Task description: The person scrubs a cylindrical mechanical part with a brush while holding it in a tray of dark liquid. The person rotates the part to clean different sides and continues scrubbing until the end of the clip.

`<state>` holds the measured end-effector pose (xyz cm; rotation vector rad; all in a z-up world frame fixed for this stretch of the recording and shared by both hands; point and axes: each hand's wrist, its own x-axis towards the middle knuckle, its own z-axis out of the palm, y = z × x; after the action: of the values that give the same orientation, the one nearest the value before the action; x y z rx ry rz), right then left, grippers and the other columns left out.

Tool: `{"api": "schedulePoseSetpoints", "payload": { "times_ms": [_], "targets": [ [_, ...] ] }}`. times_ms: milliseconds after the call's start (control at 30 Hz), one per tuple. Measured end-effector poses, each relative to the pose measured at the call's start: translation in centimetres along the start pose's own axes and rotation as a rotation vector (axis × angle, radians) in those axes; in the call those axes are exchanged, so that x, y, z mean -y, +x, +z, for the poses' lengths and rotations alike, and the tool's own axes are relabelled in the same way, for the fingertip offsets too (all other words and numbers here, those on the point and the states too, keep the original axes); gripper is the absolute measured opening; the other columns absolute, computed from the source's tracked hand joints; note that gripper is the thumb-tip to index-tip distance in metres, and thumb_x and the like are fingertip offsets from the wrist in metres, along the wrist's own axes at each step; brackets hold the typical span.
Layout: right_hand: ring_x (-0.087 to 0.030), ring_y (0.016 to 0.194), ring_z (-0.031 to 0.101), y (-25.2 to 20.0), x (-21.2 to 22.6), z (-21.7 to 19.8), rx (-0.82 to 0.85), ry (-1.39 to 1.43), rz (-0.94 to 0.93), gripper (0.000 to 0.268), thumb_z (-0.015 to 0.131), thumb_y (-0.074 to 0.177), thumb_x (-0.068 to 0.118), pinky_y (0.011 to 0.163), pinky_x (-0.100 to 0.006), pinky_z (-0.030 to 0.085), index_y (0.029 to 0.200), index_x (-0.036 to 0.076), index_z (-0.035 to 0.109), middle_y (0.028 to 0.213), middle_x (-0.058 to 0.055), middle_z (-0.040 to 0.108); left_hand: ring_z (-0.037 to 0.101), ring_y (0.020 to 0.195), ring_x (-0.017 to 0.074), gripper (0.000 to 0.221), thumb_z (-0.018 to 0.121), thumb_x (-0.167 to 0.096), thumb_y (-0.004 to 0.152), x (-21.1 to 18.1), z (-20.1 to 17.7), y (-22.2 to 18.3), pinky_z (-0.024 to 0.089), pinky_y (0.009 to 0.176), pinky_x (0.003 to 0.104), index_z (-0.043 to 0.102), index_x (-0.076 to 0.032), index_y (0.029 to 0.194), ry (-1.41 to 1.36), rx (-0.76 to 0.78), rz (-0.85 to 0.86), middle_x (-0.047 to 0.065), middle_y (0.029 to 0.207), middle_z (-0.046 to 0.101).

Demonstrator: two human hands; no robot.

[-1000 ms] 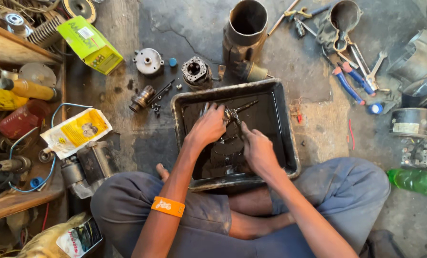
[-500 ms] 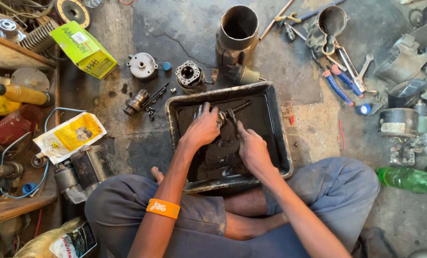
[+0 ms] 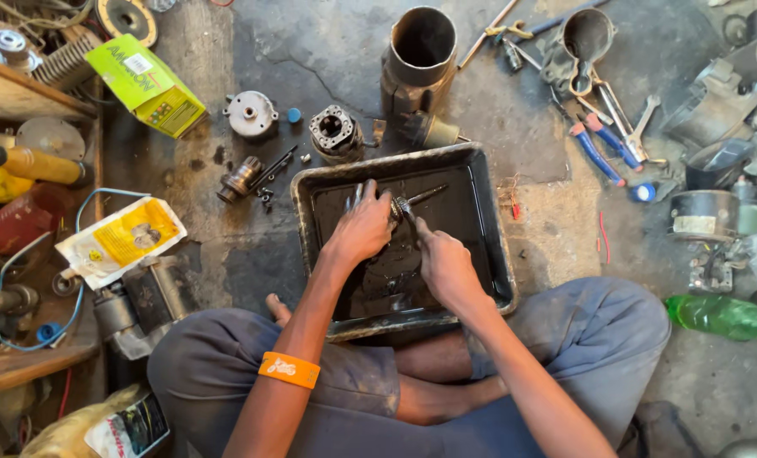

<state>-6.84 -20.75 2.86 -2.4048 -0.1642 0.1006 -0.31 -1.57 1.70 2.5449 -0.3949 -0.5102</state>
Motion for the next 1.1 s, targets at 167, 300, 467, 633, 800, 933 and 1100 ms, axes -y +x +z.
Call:
{"api": "schedulePoseSetpoints", "payload": {
  "times_ms": [167,300,467,633,800,933,1100],
  "targets": [
    [-0.044,0.089,0.071,-1.2,-0.3,-2.3,0.179,0.064,0.206,0.039,0.056,0.095,0.014,0.079,-0.048,0.056,0.132,0.008,0.066,0.096,-0.026,0.072,0.045,0.13,0.0532,0.057,0.077,-0.013,0.081,0.2,-0.6,-0.9,0.044,0.103,0.058,0.051,0.004,0.129,0.026,-0.155,0.031,0.029,0.135,0.049],
    [-0.044,0.092,0.069,-1.7,-0.6,-2.5,0.232,-0.088,0.069,0.032,0.061,0.094,0.016,0.083,-0.05,0.055,0.123,0.009,0.072,0.101,-0.025,0.072,0.049,0.127,0.052,0.061,0.071,-0.003,0.084,-0.3,0.8,-0.6,0.049,0.101,0.053,0.044,0.011,0.138,0.134,-0.204,-0.02,0.034,0.138,0.046],
    [-0.041,0.085,0.069,-1.6,-0.1,-1.9,0.081,-0.076,0.067,0.035,0.057,0.096,0.012,0.075,-0.049,0.054,0.128,0.009,0.07,0.093,-0.02,0.07,0.053,0.128,0.0486,0.068,0.07,0.008,0.076,0.1,1.2,0.1,0.05,0.103,0.049,0.047,0.008,0.141,0.159,-0.332,0.059,0.033,0.14,0.05],
    [-0.035,0.078,0.07,-0.5,-0.3,-1.1,0.011,0.04,0.084,0.032,0.056,0.098,0.01,0.072,-0.045,0.055,0.127,0.009,0.069,0.09,-0.018,0.069,0.053,0.124,0.05,0.078,0.085,-0.006,0.068,0.6,0.4,0.1,0.049,0.103,0.049,0.047,0.009,0.135,0.028,-0.208,0.021,0.035,0.133,0.051],
    [-0.04,0.08,0.067,-0.6,0.1,0.5,-0.174,-0.1,0.054,0.032,0.057,0.102,0.007,0.072,-0.05,0.052,0.131,0.006,0.069,0.088,-0.02,0.068,0.058,0.117,0.0495,0.063,0.086,-0.015,0.074,1.2,0.5,-0.4,0.051,0.1,0.049,0.055,0.008,0.124,-0.108,-0.124,-0.03,0.033,0.129,0.057],
    [-0.038,0.073,0.066,0.1,-0.5,0.8,-0.066,-0.059,0.013,0.039,0.054,0.097,0.006,0.068,-0.049,0.052,0.134,0.009,0.067,0.079,-0.022,0.064,0.058,0.116,0.0503,0.052,0.083,-0.019,0.079,2.1,0.6,0.8,0.05,0.101,0.05,0.058,0.009,0.115,-0.092,-0.153,0.051,0.034,0.12,0.059],
    [-0.038,0.074,0.069,-0.3,-2.1,2.4,0.045,0.339,0.605,0.031,0.057,0.111,0.023,0.064,-0.05,0.054,0.111,-0.006,0.066,0.079,-0.021,0.065,0.056,0.117,0.051,0.046,0.078,-0.017,0.081,3.0,1.9,0.9,0.045,0.103,0.052,0.059,0.009,0.113,-0.046,-0.143,0.085,0.034,0.12,0.06]
  ]
}}
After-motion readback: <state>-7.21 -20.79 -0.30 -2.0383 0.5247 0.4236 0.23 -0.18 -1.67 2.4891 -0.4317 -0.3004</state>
